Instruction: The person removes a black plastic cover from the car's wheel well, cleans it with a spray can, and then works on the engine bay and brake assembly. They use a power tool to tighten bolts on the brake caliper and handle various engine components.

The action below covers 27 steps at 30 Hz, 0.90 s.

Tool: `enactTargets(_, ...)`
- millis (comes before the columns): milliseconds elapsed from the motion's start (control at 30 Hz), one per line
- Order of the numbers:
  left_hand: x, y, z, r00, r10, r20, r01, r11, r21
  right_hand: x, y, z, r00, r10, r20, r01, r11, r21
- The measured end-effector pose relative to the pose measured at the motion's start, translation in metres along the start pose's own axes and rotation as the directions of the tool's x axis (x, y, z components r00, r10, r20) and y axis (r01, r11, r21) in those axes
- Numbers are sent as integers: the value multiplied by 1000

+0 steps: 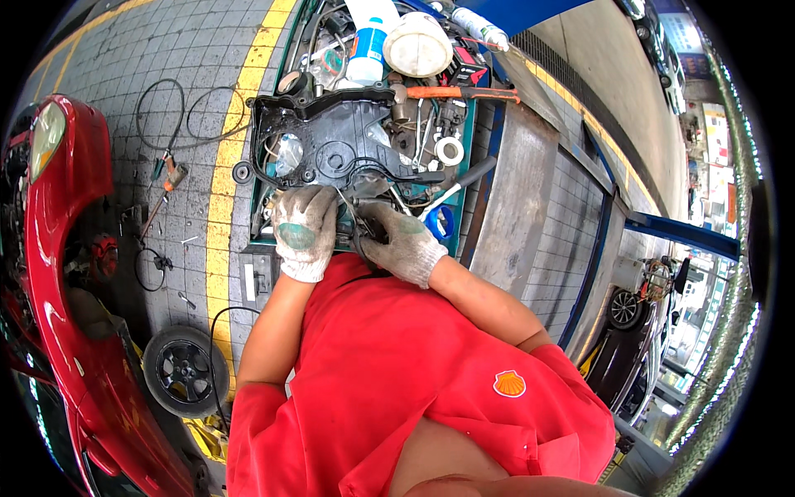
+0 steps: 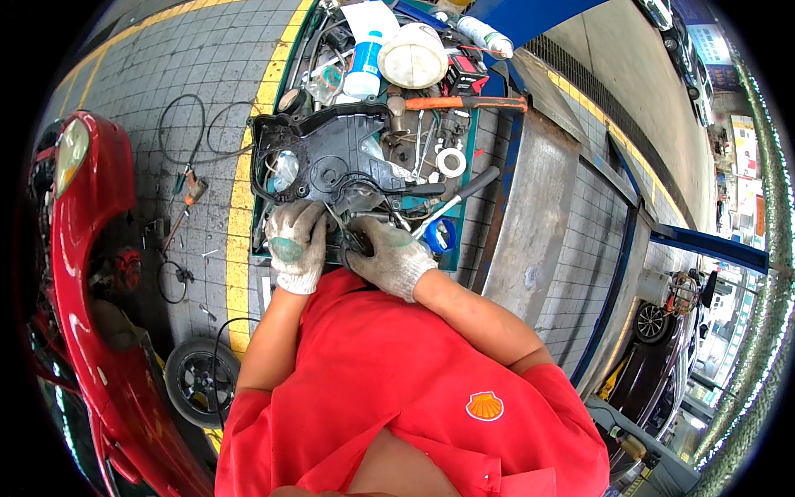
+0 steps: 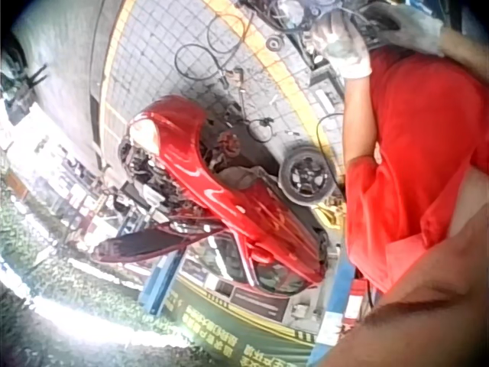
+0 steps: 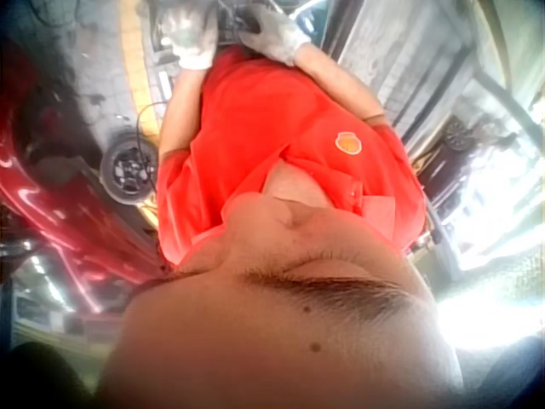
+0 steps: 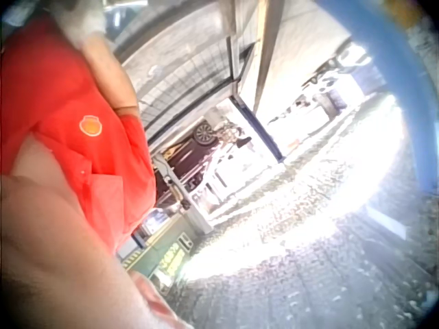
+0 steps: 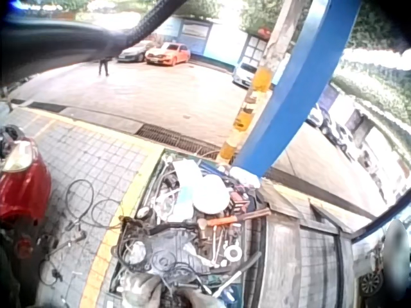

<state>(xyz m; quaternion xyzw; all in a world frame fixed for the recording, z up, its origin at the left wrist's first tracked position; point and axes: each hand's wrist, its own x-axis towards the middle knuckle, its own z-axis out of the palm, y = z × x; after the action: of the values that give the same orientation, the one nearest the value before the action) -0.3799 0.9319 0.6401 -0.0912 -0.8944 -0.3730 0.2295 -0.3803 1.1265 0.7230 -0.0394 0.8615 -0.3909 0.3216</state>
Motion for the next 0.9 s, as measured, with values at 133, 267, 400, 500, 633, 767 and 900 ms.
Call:
enactTargets(133, 0, -2, 0, 1000, 18, -1, -18, 1000, 13, 2, -3, 1, 1000, 0, -15, -1, 999, -43)
enactTargets(267, 0, -3, -1, 1000, 27, 4, -27, 999, 23, 1, -5, 2, 999, -26, -30, 23, 997, -77)
enactTargets(400, -2, -5, 3, 999, 34, -28, -33, 999, 26, 1, 1, 4, 1000, -4, -25, 3, 999, -50)
enactTargets(500, -3, -7, 6, 997, 47, -58, -47, 999, 11, -1, -1, 1, 999, 31, -27, -31, 999, -16)
enactTargets(633, -2, -7, 5, 998, 47, -34, -46, 999, 18, -6, -3, -3, 991, 66, -116, -52, 992, 119)
enactTargets(767, -3, -7, 6, 997, 69, -43, -67, 997, 37, -11, -3, -13, 988, 51, -143, -32, 991, 130)
enactTargets(900, -5, -9, 4, 991, 130, -7, -129, 986, 105, -17, -3, -17, 990, 81, -117, -67, 991, 116)
